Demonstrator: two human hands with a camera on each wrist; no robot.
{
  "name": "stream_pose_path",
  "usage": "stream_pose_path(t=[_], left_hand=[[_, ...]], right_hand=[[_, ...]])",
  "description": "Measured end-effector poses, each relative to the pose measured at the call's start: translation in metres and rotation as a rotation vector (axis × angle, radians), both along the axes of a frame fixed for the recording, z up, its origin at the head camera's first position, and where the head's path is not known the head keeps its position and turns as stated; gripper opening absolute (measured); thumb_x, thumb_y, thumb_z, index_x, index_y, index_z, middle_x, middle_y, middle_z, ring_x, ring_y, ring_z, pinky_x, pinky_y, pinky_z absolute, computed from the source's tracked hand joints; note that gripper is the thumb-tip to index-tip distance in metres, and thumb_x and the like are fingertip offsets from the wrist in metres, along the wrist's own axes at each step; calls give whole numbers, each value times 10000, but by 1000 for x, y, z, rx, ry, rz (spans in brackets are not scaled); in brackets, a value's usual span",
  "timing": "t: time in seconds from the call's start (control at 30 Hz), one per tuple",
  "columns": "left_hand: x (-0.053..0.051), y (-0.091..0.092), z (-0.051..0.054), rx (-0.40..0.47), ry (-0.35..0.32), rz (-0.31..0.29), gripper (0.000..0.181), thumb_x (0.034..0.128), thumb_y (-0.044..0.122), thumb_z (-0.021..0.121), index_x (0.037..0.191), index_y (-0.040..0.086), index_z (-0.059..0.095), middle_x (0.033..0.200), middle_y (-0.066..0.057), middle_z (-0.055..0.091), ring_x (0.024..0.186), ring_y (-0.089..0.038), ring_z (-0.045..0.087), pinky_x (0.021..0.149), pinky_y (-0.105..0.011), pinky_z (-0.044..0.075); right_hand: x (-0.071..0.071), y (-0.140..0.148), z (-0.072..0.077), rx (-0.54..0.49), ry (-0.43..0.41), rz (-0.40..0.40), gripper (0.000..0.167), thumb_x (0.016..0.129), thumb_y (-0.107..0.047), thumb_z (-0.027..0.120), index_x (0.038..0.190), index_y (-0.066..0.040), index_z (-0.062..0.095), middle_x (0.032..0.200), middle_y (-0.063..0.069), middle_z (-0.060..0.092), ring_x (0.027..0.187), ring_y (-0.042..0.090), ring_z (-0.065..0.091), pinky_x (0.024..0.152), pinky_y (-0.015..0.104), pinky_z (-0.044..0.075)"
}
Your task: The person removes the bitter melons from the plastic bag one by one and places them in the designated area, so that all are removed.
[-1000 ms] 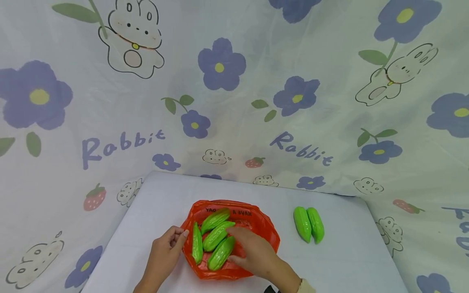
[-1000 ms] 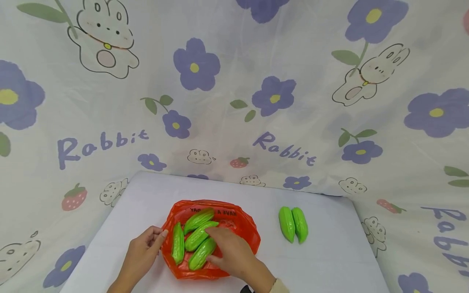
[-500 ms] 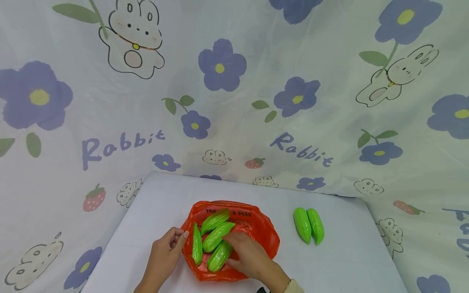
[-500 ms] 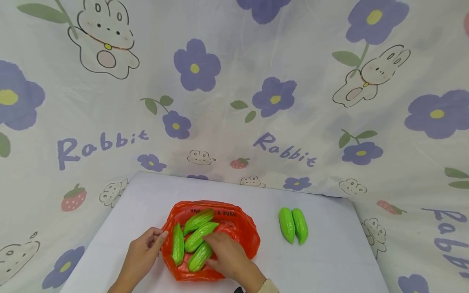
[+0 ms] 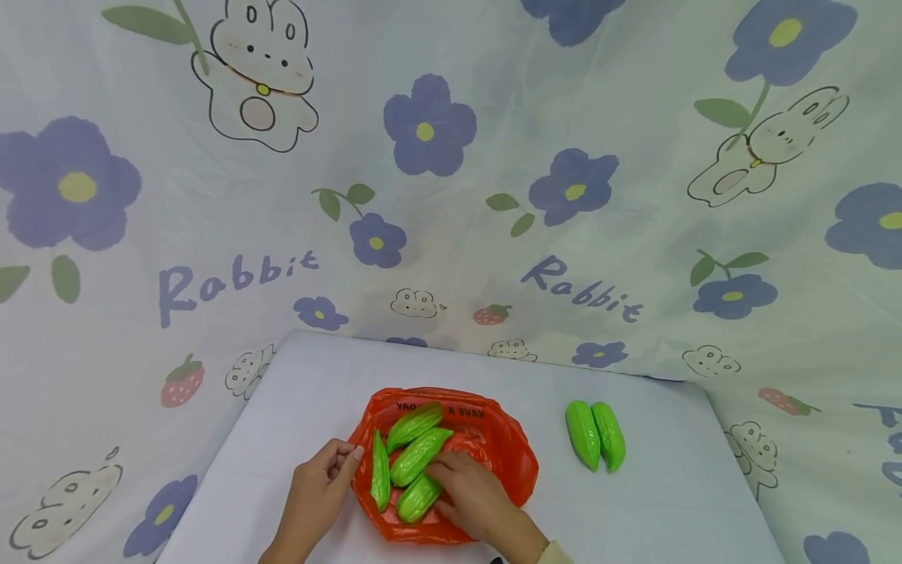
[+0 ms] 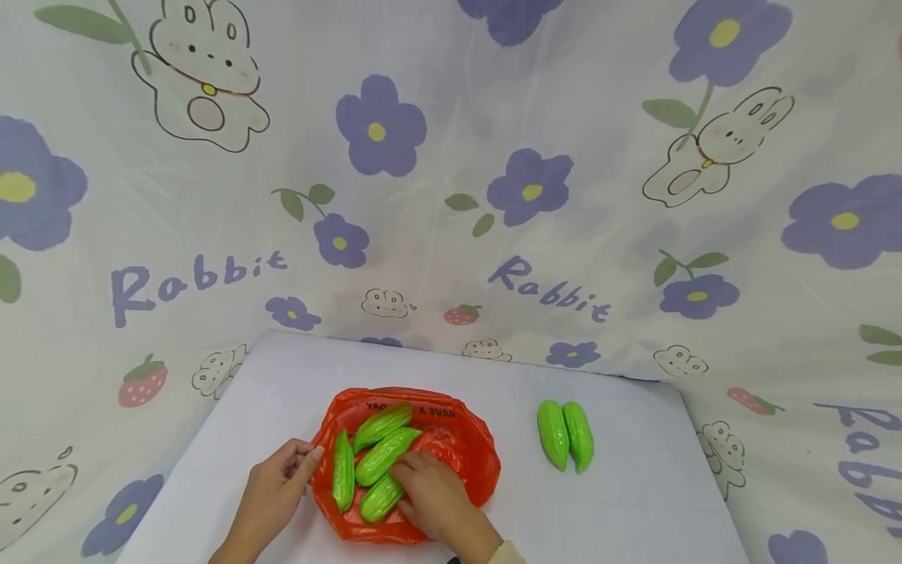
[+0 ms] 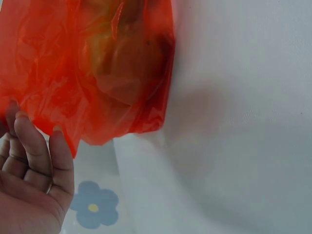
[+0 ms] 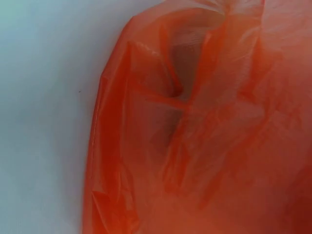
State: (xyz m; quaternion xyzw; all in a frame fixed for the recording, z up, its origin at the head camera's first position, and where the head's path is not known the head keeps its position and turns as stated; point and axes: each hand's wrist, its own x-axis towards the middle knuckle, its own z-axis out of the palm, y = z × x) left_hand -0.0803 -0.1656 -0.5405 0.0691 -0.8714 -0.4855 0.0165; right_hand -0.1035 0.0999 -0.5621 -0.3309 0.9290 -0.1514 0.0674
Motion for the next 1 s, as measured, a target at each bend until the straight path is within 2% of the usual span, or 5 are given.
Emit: stream_pose_path(t=[0.23, 0.67, 1.0], left_hand=[[0, 0, 0, -7, -12, -3, 226, 1059, 329, 655, 997, 112, 658, 762, 22, 565, 667, -130, 512, 571, -227, 452], [0, -1, -1, -5, 19, -4, 234, 1062, 341, 648, 983, 122, 662, 747, 33, 573, 649, -122, 521, 569, -233, 460], [1, -1, 0, -1, 12, -12, 259, 1065, 365, 637, 993, 117, 657, 748, 28, 560, 648, -123, 510, 557, -232, 449]], right_hand=[[-2, -2, -6, -1, 29, -15, 382, 936, -259, 814, 1295, -217, 691, 1299, -77, 638, 1217, 125, 583, 1032, 345, 511], [-3, 2, -14, -12, -15, -18, 427, 920, -299, 837, 1307, -210, 679, 1264, -92, 651, 1141, 78, 633, 965, 318, 547], [0, 2, -13, -10, -126, -84, 440, 919, -326, 835, 1318, -258, 662, 1227, -138, 668, 1122, 61, 642, 966, 347, 551]])
